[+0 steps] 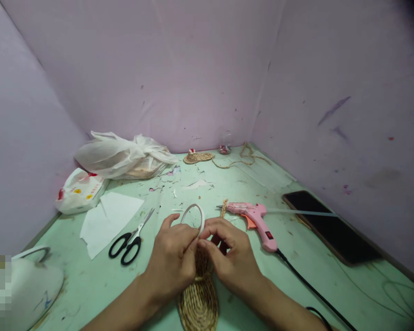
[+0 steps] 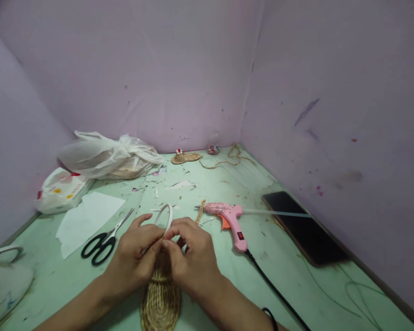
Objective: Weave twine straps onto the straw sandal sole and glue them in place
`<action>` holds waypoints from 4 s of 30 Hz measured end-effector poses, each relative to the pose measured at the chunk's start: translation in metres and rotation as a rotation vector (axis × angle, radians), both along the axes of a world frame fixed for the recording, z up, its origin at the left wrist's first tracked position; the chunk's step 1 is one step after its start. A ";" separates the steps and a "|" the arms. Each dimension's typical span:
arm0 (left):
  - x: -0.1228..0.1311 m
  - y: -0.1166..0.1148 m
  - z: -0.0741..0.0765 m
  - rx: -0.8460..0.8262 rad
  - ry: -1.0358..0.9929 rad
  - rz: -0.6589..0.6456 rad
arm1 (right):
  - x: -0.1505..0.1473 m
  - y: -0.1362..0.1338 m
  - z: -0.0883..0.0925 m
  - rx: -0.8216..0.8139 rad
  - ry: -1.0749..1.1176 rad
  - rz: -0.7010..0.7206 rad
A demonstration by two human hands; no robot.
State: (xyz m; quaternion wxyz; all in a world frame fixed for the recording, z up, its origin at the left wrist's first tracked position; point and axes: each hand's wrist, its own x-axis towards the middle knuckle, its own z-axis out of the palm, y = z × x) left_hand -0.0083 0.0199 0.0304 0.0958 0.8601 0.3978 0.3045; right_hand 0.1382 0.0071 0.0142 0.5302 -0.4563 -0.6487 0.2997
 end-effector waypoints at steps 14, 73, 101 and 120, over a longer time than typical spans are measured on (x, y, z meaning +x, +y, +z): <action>0.002 0.002 -0.001 0.000 0.003 0.010 | -0.003 0.002 -0.002 -0.222 0.157 -0.019; -0.118 0.083 0.022 -0.142 0.045 0.836 | 0.037 0.019 0.010 -0.312 0.312 -0.308; 0.018 -0.001 0.021 -0.915 -0.661 0.368 | 0.028 0.011 0.014 -0.444 0.573 0.091; 0.020 -0.001 0.021 -1.017 -0.679 0.250 | 0.013 0.007 0.007 -0.265 0.500 0.054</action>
